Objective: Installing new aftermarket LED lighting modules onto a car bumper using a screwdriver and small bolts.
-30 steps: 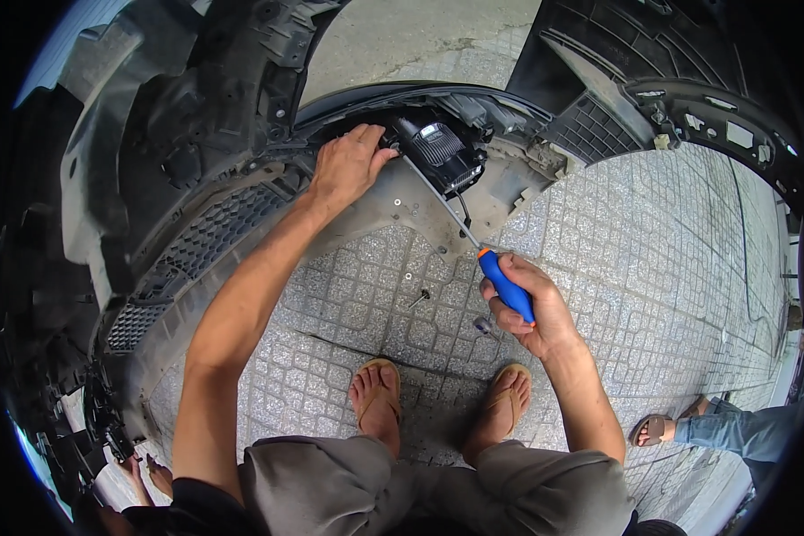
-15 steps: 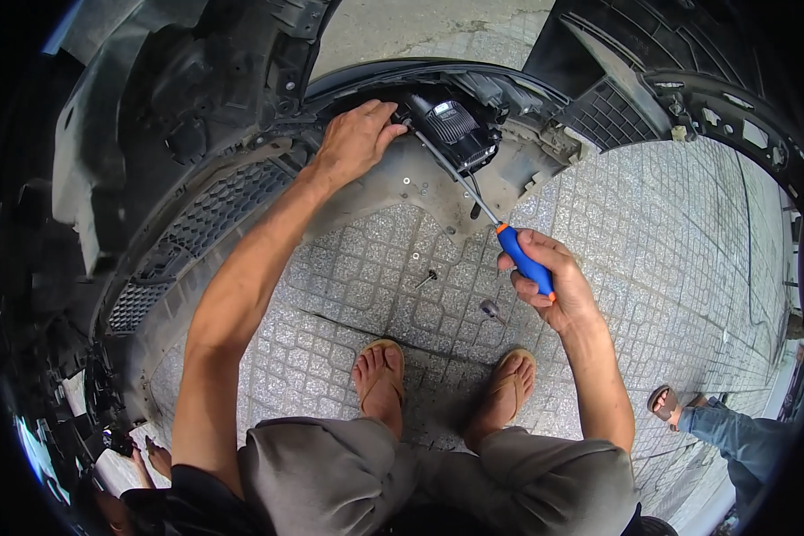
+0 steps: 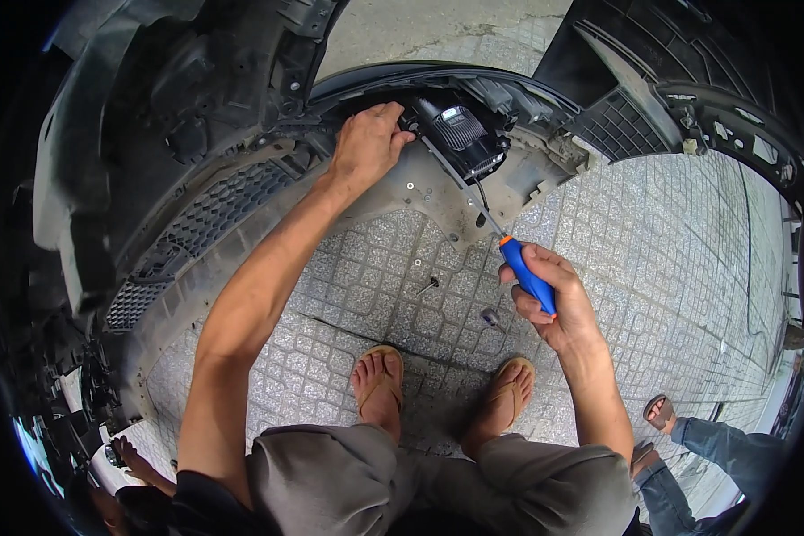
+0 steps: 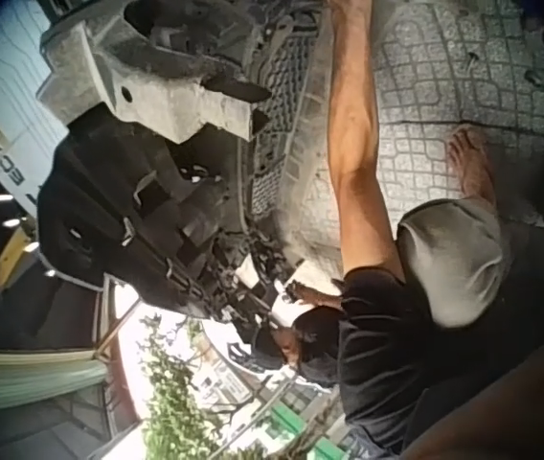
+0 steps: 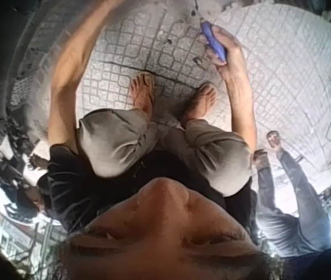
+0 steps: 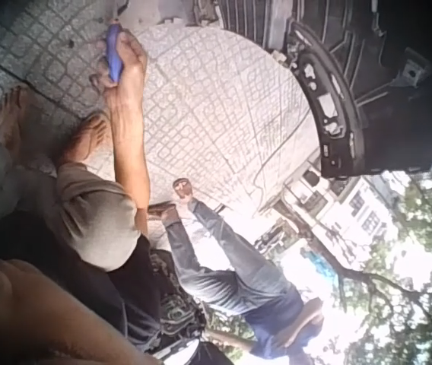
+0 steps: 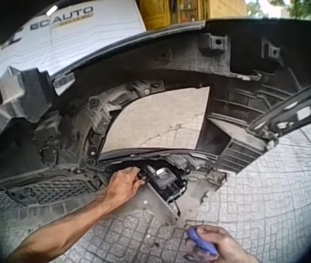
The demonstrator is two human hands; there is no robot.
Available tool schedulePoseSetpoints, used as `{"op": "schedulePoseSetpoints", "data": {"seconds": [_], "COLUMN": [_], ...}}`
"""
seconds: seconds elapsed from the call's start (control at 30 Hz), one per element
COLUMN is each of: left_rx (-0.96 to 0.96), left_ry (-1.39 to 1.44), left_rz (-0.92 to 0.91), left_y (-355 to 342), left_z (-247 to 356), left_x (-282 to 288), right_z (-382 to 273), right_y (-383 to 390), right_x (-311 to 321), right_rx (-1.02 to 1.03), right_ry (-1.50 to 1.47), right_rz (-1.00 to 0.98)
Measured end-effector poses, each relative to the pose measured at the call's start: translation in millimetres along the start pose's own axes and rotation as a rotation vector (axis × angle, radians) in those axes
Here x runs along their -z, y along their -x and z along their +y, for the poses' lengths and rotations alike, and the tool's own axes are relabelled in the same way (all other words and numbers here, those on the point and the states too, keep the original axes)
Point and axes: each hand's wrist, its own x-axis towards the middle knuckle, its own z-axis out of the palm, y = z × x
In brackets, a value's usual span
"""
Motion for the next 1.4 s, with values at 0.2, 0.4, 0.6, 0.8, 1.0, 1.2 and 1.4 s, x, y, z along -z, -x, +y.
{"op": "schedulePoseSetpoints", "data": {"seconds": [0.2, 0.4, 0.6, 0.8, 1.0, 1.2, 1.4], "left_rx": [0.061, 0.037, 0.045, -0.161, 0.104, 0.034, -0.072], "left_ry": [0.004, -0.072, -0.024, 0.131, 0.011, 0.085, 0.197], "left_rz": [-0.079, -0.137, -0.135, -0.017, -0.192, -0.152, -0.061], "left_y": [-6, -4, -9, -6, -9, -2, 12], "left_z": [5, -6, 6, -2, -27, -37, -30], "left_x": [6, 19, 13, 11, -25, -14, 7], "right_z": [18, 29, 10, 29, 22, 13, 33], "right_y": [1, 7, 2, 5, 7, -10, 6], "right_x": [-9, -24, 0, -21, -21, -12, -28], "right_rx": [0.443, 1.008, -0.011, 0.935, 0.583, -0.069, 0.788], "right_ry": [0.796, 1.772, -0.067, 1.562, 1.324, -0.068, 1.628], "right_rz": [0.11, 0.336, -0.033, 0.289, 0.26, -0.113, 0.339]}}
